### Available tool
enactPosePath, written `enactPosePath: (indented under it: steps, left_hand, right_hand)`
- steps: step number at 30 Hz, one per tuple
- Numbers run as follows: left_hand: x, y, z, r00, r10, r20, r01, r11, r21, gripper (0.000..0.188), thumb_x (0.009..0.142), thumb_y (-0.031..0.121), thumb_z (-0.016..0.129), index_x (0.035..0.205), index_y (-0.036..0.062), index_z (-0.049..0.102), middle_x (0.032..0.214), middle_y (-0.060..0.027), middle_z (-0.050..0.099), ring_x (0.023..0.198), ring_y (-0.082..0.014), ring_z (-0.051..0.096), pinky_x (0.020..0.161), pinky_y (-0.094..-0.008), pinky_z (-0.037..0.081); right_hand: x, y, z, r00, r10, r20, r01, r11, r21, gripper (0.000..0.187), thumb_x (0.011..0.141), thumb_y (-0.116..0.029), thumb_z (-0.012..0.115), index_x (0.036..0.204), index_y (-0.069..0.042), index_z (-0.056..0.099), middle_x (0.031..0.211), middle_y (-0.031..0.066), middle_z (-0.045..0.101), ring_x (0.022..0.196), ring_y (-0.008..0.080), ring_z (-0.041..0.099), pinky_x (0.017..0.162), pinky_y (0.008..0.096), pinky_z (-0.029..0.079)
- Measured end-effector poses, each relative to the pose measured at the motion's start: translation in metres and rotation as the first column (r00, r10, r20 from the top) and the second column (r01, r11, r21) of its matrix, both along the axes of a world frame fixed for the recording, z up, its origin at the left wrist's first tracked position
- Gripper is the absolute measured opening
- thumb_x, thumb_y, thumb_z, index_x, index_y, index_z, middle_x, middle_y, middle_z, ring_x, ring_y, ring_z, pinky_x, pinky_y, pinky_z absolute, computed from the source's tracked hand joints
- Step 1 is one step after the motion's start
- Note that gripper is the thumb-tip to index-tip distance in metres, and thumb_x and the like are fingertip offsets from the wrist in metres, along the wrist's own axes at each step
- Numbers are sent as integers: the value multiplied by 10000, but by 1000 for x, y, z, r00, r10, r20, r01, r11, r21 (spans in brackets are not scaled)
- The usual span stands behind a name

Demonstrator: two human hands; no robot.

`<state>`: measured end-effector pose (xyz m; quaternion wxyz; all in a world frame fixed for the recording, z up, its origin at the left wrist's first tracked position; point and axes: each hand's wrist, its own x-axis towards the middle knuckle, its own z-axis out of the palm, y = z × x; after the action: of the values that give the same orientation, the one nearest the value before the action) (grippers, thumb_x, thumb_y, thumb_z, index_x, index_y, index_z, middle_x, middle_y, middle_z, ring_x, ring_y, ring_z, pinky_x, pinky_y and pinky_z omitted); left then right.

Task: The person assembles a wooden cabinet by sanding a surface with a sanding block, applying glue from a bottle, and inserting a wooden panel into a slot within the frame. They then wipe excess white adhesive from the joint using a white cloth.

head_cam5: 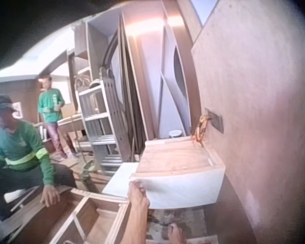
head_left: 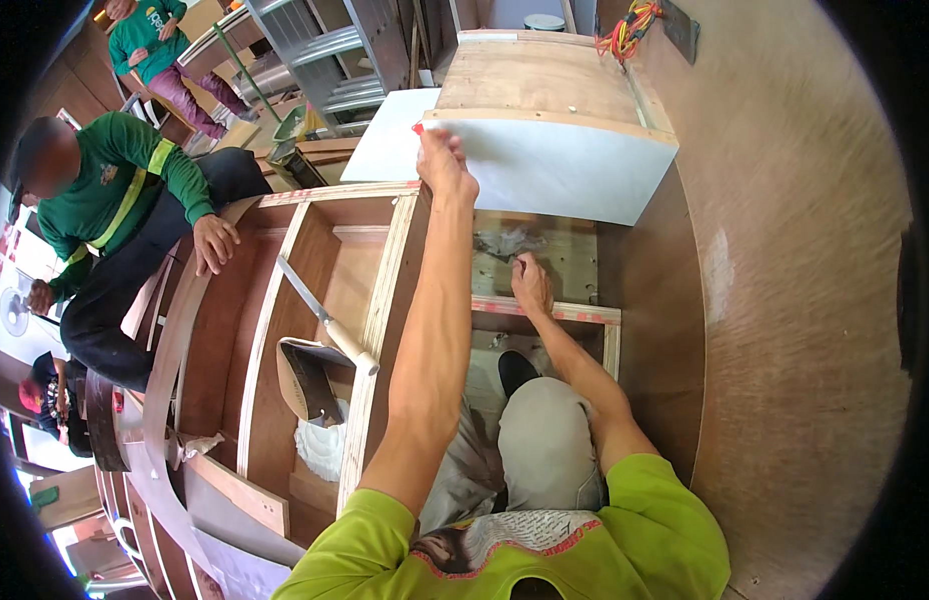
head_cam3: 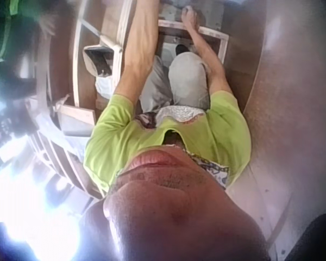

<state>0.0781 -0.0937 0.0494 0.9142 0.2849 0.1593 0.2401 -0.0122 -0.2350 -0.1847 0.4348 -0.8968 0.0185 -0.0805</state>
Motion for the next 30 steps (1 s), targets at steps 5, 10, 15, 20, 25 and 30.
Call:
enactPosePath:
  steps: [5, 10, 15, 20, 25, 30]
  left_hand:
    - [-2, -4, 14, 996, 85, -20, -85, 996, -2, 175, 874, 183, 586, 928, 16, 578, 839, -58, 586, 670, -120, 585, 501, -159, 443]
    - [-13, 10, -27, 985, 113, -131, -90, 981, 171, 270, 899, 214, 600, 1065, 3, 572, 968, -104, 601, 742, -165, 611, 538, -198, 466]
    - [-6, 0, -23, 984, 149, -98, -110, 939, 326, 312, 895, 242, 651, 1046, -26, 594, 915, -93, 623, 687, -133, 605, 468, -194, 410]
    - [-3, -3, -7, 970, 149, -193, -102, 967, 235, 213, 902, 184, 634, 941, -25, 628, 841, -57, 626, 666, -125, 569, 517, -228, 410]
    - [0, 1, 7, 957, 102, -270, -75, 991, 109, 192, 847, 162, 650, 903, -20, 625, 840, -61, 629, 627, -101, 581, 425, -173, 361]
    - [5, 3, -7, 972, 235, -32, -223, 953, 204, 147, 831, 101, 605, 888, -34, 614, 813, -56, 622, 609, -98, 536, 505, -196, 395]
  right_hand:
    - [1, -1, -1, 1000, -6, -5, 6, 1000, 0, 214, 921, -259, 522, 1035, -95, 598, 956, 208, 664, 911, 438, 613, 767, 498, 482]
    - [0, 4, 7, 998, -8, -64, 6, 999, -39, 235, 920, -272, 515, 1047, -93, 601, 960, 213, 664, 920, 437, 613, 785, 500, 477]
    - [0, -1, 6, 999, -5, -52, 3, 999, -45, 242, 921, -275, 503, 1041, -90, 601, 979, 205, 665, 925, 432, 613, 789, 500, 473]
    - [-2, 1, 6, 999, -12, -50, 11, 1000, -20, 235, 917, -270, 517, 1052, -95, 599, 975, 208, 664, 932, 434, 610, 792, 499, 470]
    - [-1, -1, 6, 999, -4, -43, 3, 1000, -18, 232, 928, -260, 493, 1038, -81, 592, 984, 195, 664, 929, 429, 606, 785, 503, 469]
    - [-4, 7, 11, 999, 4, -43, -5, 1000, -27, 225, 925, -259, 498, 1035, -90, 598, 971, 187, 670, 923, 423, 613, 777, 503, 476]
